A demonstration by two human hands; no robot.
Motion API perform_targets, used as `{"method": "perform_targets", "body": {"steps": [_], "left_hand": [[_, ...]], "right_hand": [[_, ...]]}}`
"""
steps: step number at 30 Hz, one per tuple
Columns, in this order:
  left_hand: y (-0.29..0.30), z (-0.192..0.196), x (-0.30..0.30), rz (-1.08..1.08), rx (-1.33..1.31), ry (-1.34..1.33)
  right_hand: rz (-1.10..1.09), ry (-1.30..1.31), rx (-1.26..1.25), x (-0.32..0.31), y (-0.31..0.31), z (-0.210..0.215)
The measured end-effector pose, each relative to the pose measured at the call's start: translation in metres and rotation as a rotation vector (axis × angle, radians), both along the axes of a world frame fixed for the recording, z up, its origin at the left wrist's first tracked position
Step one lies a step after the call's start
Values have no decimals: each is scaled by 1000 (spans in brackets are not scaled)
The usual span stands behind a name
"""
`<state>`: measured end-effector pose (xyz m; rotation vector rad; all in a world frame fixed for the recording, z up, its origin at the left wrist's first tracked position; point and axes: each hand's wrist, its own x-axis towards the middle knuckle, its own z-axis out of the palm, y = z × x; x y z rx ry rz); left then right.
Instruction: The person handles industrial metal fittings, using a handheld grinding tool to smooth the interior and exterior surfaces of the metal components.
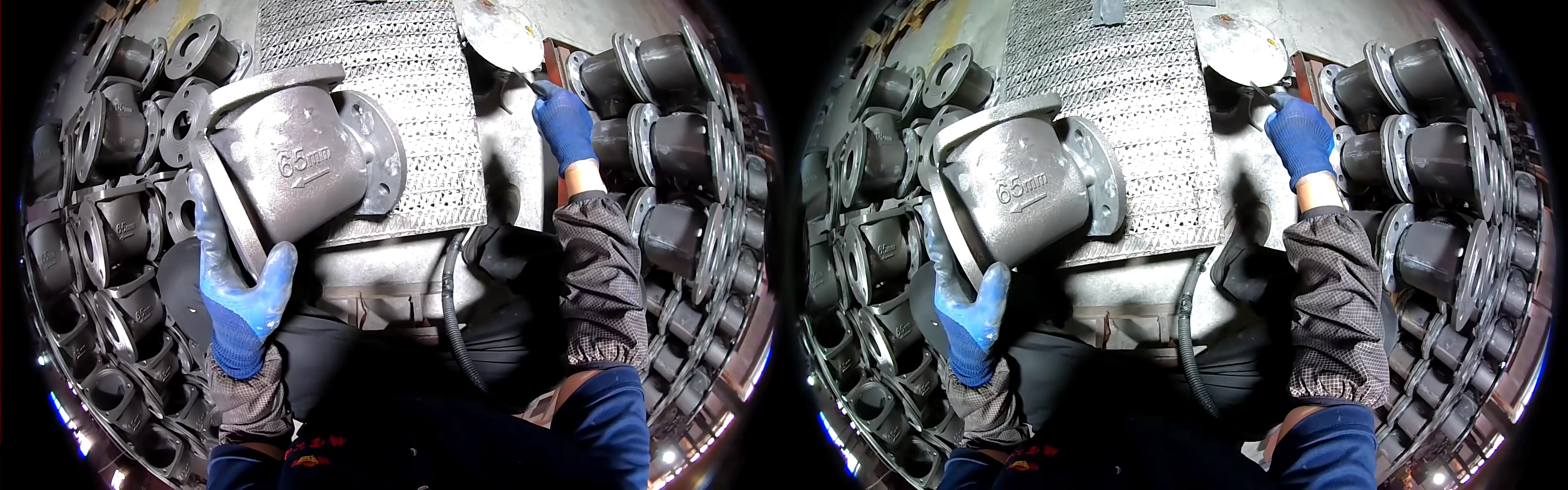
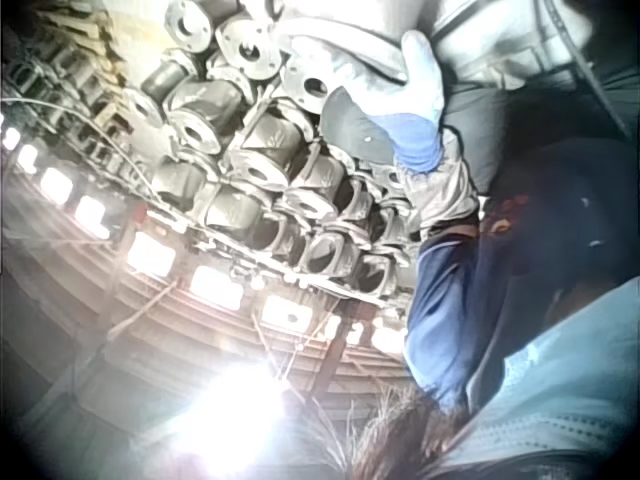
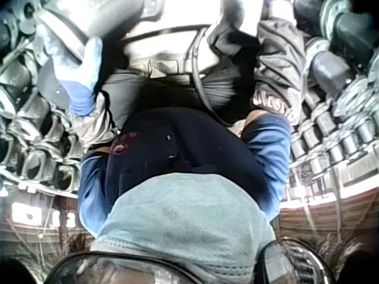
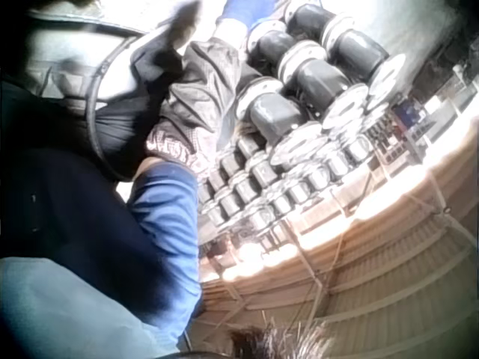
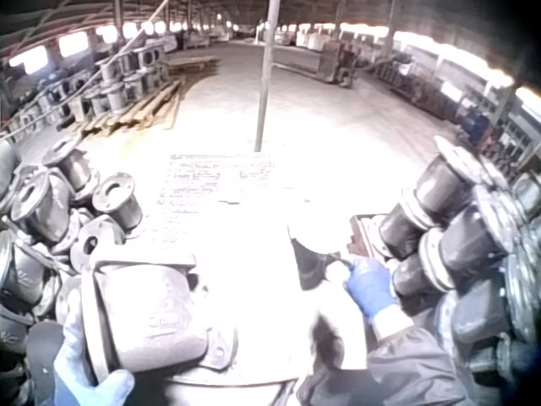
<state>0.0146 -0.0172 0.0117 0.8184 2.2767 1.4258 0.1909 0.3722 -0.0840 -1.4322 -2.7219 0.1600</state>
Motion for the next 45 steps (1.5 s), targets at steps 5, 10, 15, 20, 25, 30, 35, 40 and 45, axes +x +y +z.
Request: {"method": "perform_targets", "body": {"steps": [5,10,15,20,25,30,35,40,45], "left_hand": [[0,0,0,-5,21,-2],[2,0,-1,-12,38,10],[3,3,0,-5,37,5],[6,2,3,15,70,-30],[7,0,1,-8,141,-69],[3,5,-2,-24,268,-119],[5,-6,-8,-39,173,-32],[2,-9,-10,-71,157,96],[3,-5,-8,-86,134,159]], "right_hand": [[21,7,-15,0,-1,3],[42,80,-31,1,-1,4],[-203,270,-486,2,-4,15],[-309,412,-673,3,-4,22],[-374,570,-822,-3,-21,46],[-106,822,-795,-21,-92,89],[183,890,-735,-35,-190,101],[382,963,-465,-42,-232,70],[420,940,-429,-44,-235,72]]}}
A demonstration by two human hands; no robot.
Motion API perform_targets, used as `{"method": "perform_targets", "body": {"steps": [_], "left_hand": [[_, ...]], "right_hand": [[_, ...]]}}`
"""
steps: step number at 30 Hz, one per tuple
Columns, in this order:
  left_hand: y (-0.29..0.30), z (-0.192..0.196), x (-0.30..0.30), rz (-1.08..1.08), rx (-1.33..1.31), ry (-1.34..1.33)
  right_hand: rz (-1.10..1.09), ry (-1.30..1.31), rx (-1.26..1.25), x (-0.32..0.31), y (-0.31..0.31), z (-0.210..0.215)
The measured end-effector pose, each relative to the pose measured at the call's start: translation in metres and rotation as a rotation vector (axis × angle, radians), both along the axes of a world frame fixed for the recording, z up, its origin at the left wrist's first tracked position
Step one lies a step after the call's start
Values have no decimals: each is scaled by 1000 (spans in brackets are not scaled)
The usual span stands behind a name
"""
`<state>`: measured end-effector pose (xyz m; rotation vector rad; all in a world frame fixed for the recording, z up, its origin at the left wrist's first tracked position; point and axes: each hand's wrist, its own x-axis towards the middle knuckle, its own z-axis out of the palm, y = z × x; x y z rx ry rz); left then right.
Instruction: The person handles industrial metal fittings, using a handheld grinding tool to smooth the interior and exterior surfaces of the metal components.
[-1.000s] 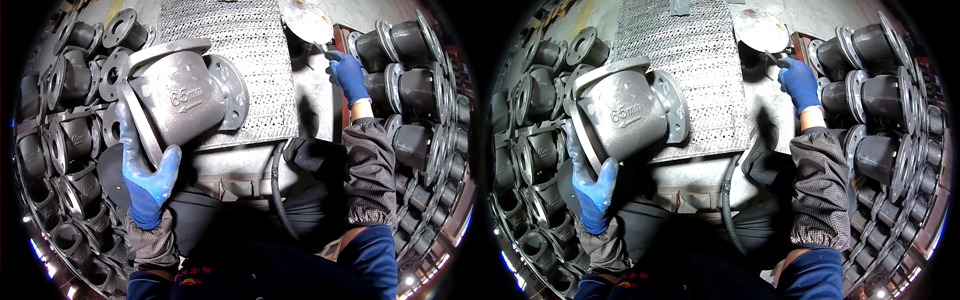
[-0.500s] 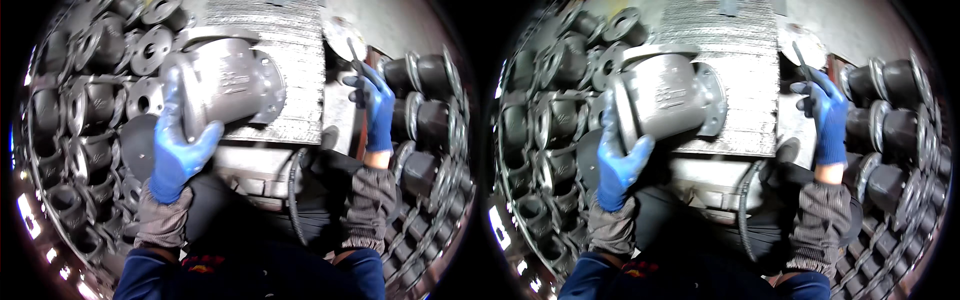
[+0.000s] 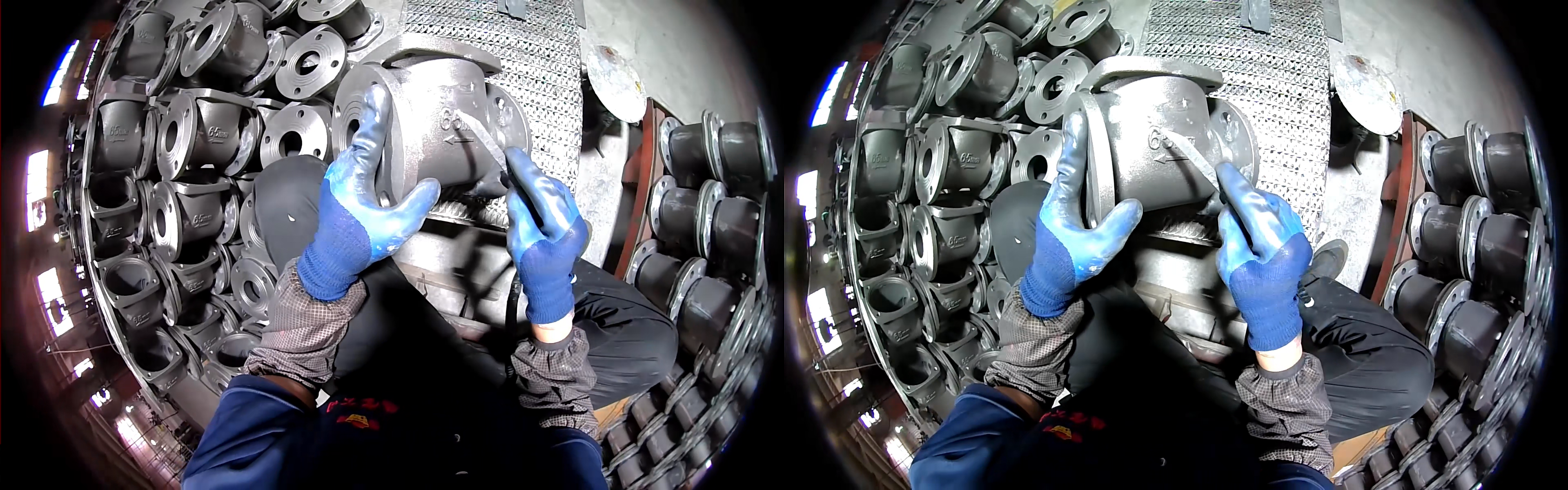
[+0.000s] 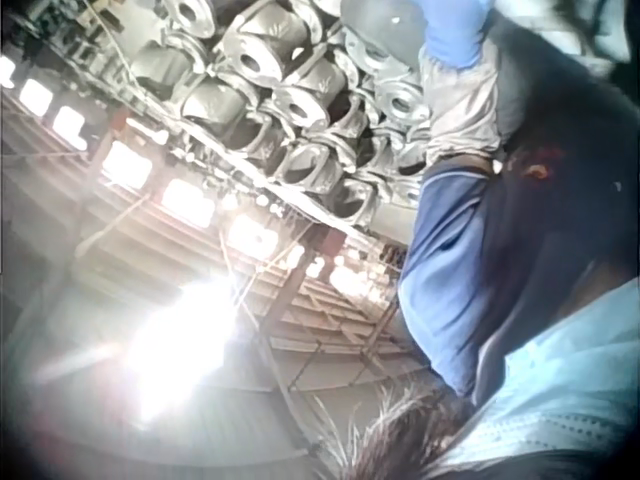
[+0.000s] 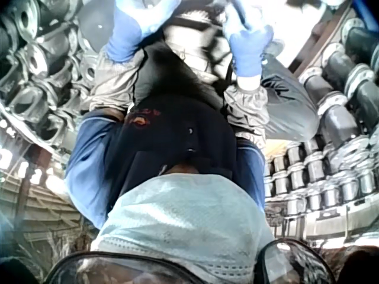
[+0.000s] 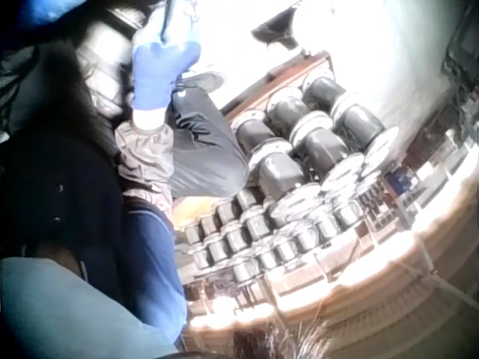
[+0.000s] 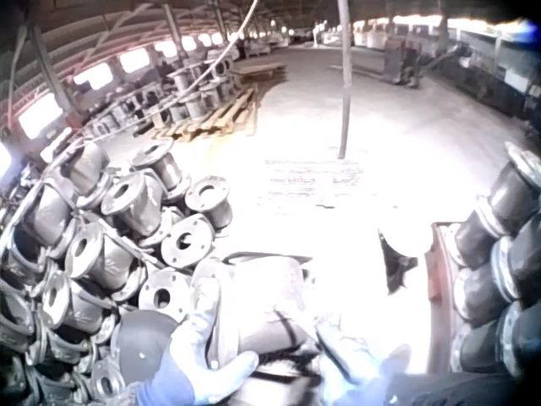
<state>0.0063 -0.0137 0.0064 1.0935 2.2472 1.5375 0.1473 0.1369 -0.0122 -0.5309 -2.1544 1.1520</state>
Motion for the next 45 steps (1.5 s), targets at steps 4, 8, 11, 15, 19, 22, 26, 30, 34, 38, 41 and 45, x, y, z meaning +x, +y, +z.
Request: {"method": "perform_targets", "body": {"steps": [4,8,11,15,19,22,26,30,34,38,41,45], "left_hand": [[0,1,0,-4,-25,70],[0,0,0,-6,-17,32],[-1,-1,-1,-13,-50,85],[0,0,0,-4,-44,69],[-2,-2,0,-33,-11,-59],[-4,-3,0,-69,-20,-61],[0,1,0,-11,-30,63],[-1,0,-1,-5,-49,63],[-2,-1,0,-36,-33,-13],[-3,-4,0,-70,-5,-69],[-3,-3,-1,-70,-29,-29],[-3,-3,-1,-66,-34,14]], "right_hand": [[2,-47,20,-1,0,-1],[-13,2,21,-2,-1,-6],[-1,-18,10,-2,-1,-6],[5,-57,6,-2,0,-6],[24,-96,-99,-2,-1,-2],[9,-77,-43,-3,-1,-4],[19,-51,0,-3,0,-7],[37,-120,-133,-2,-1,-8],[18,-60,-45,-4,0,-11],[22,-39,-65,-6,-1,-12],[24,-12,-49,-6,-1,-14],[23,-18,-81,-6,-1,-14]]}}
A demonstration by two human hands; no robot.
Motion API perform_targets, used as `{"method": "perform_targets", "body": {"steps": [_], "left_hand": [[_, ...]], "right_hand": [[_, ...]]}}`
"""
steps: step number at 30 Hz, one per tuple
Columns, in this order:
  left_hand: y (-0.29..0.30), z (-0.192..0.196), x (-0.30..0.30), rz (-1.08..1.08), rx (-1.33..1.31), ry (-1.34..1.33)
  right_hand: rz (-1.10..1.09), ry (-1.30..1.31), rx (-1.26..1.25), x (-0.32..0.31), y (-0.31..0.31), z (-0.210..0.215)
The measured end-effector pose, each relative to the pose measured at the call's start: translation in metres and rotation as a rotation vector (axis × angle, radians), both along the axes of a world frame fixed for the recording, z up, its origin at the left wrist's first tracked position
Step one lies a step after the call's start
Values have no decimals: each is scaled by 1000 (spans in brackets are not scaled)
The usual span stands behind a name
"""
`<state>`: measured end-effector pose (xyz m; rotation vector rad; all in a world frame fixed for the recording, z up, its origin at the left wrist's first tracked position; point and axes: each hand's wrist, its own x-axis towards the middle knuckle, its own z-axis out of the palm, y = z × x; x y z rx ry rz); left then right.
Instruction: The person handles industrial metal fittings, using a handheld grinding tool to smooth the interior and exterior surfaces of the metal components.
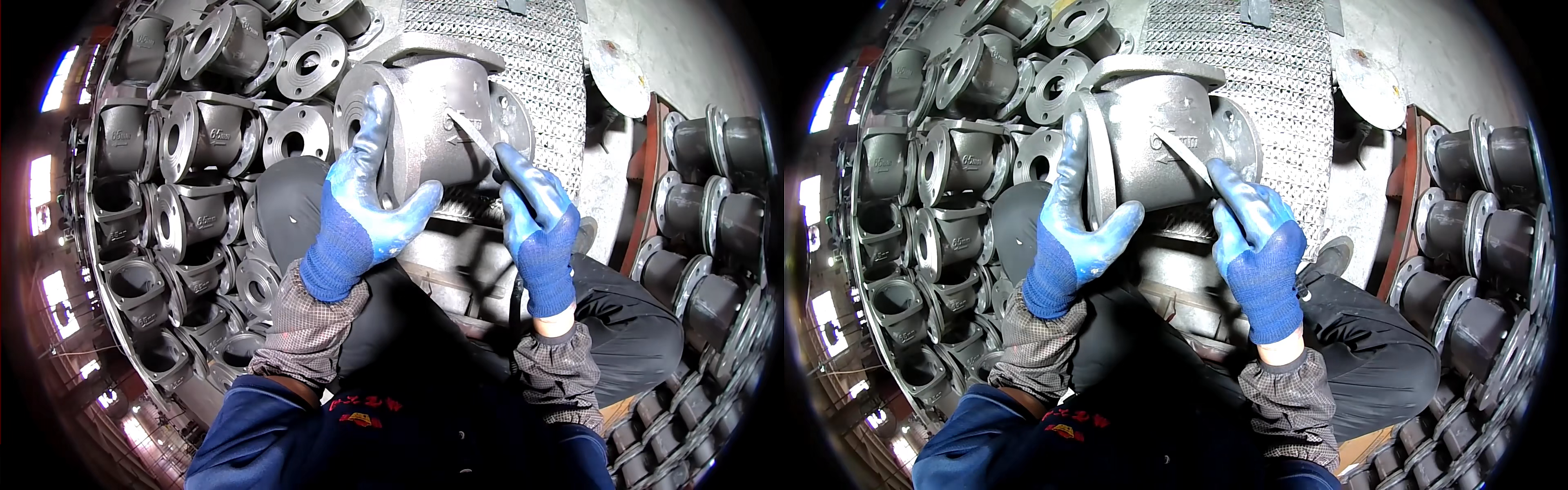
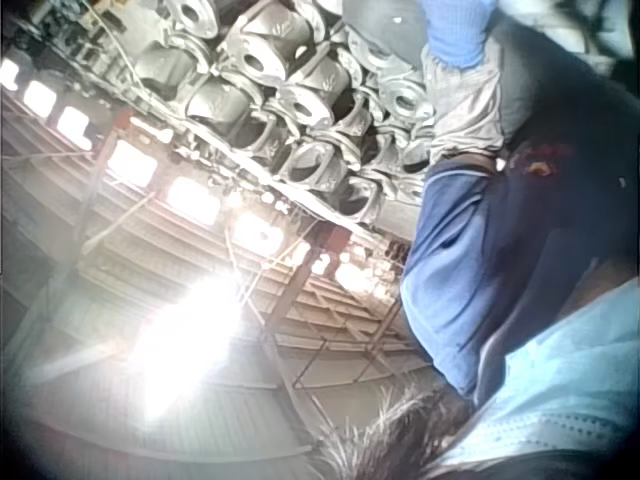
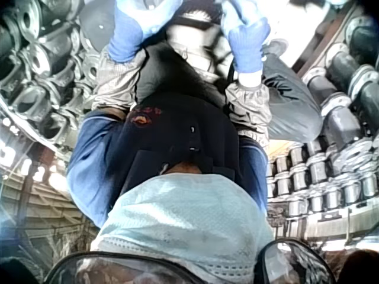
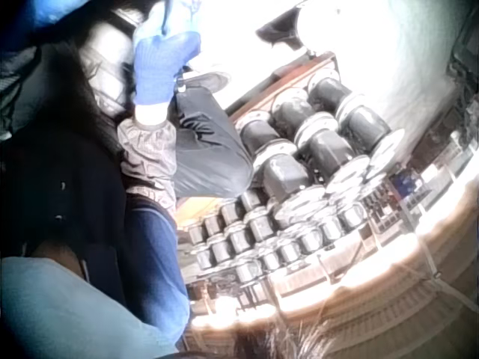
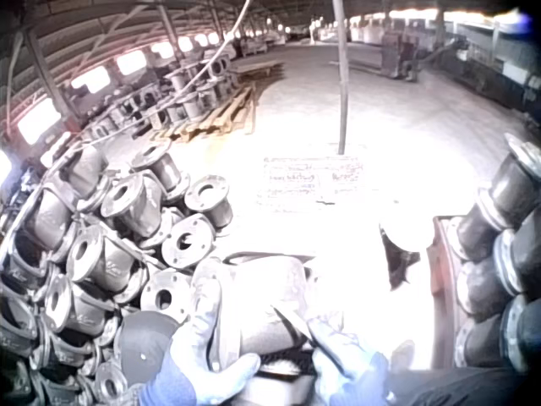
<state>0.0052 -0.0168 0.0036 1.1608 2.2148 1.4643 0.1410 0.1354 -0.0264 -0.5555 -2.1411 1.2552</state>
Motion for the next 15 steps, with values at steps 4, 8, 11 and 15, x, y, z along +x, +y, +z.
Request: {"method": "perform_targets", "body": {"steps": [4,8,11,15], "left_hand": [[3,3,1,54,-9,73],[3,2,1,48,23,19],[3,3,1,49,2,59],[-1,-1,0,0,8,-31]], "right_hand": [[2,-15,-8,0,0,1],[11,-34,9,1,1,1],[20,-27,25,1,1,3],[32,-28,-109,1,1,8]]}}
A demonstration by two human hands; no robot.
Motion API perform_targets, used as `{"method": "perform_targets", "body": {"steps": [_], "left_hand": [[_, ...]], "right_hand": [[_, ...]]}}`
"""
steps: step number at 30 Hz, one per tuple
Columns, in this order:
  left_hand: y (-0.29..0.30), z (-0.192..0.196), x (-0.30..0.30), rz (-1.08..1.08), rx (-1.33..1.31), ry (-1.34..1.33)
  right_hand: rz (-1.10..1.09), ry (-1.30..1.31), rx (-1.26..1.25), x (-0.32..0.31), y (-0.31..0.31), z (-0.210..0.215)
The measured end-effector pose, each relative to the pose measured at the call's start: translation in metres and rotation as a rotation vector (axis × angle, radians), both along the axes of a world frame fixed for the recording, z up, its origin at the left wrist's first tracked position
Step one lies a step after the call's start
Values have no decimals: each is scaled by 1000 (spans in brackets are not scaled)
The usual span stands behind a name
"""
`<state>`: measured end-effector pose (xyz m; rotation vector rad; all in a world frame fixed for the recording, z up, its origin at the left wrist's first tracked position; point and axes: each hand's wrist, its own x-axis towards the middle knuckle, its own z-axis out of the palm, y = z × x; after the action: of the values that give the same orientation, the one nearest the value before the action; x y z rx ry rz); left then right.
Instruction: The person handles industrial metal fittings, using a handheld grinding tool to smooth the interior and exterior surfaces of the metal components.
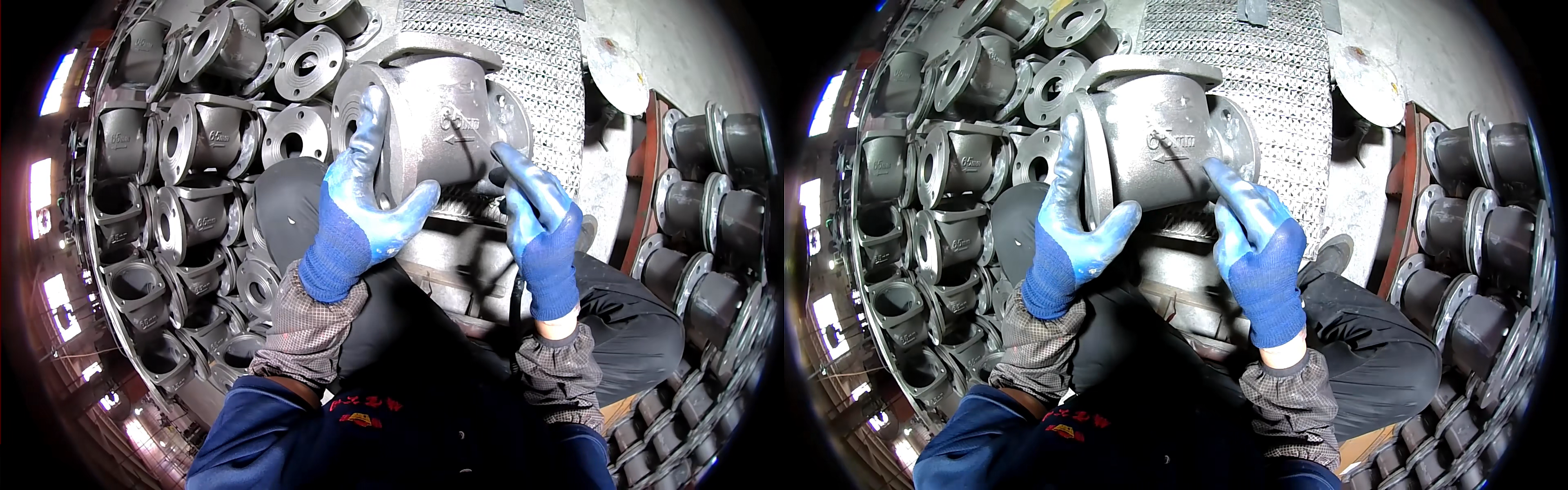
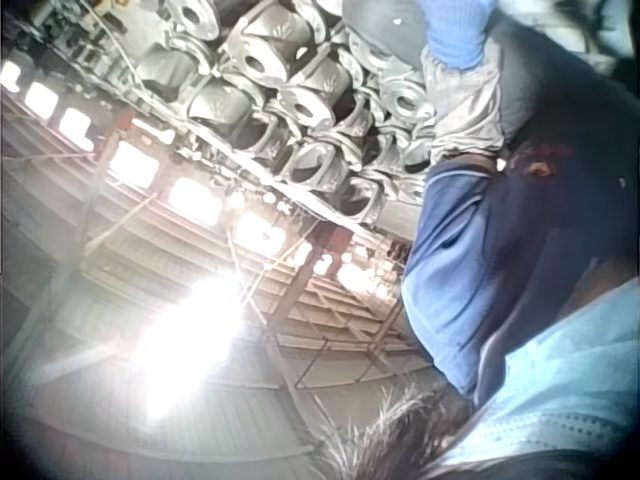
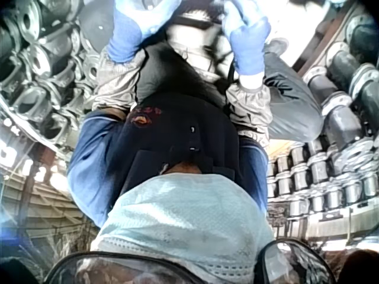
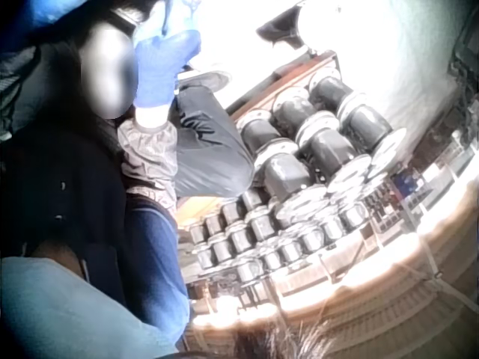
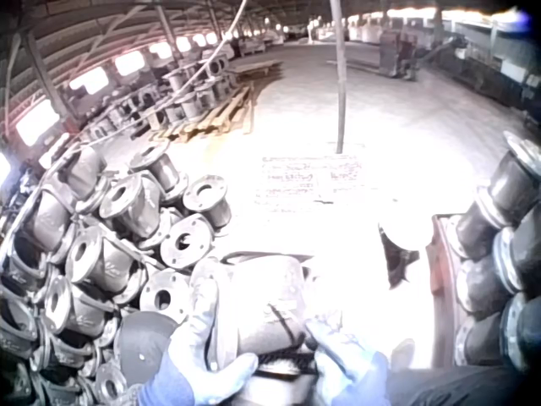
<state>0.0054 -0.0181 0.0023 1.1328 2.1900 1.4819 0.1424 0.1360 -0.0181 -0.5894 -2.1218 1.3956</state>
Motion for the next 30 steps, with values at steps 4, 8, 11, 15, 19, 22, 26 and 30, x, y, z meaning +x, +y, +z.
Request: {"method": "perform_targets", "body": {"steps": [4,8,11,15,19,22,26,30], "left_hand": [[0,-1,0,39,-20,25],[2,0,1,57,16,10],[2,0,0,54,1,12],[1,0,0,56,-26,49],[2,1,0,56,-27,58],[2,-1,-1,48,-11,86],[2,2,1,-5,-5,-40],[1,2,2,10,14,-118]], "right_hand": [[-16,16,-28,0,-2,-7],[-3,-4,24,2,-4,-11],[1,16,2,1,-6,-14],[6,-7,25,0,-6,-13],[13,-41,-12,0,-6,-9],[10,-18,18,-2,-8,-8],[33,27,-44,-3,-8,-4],[8,-24,-41,0,-4,-1]]}}
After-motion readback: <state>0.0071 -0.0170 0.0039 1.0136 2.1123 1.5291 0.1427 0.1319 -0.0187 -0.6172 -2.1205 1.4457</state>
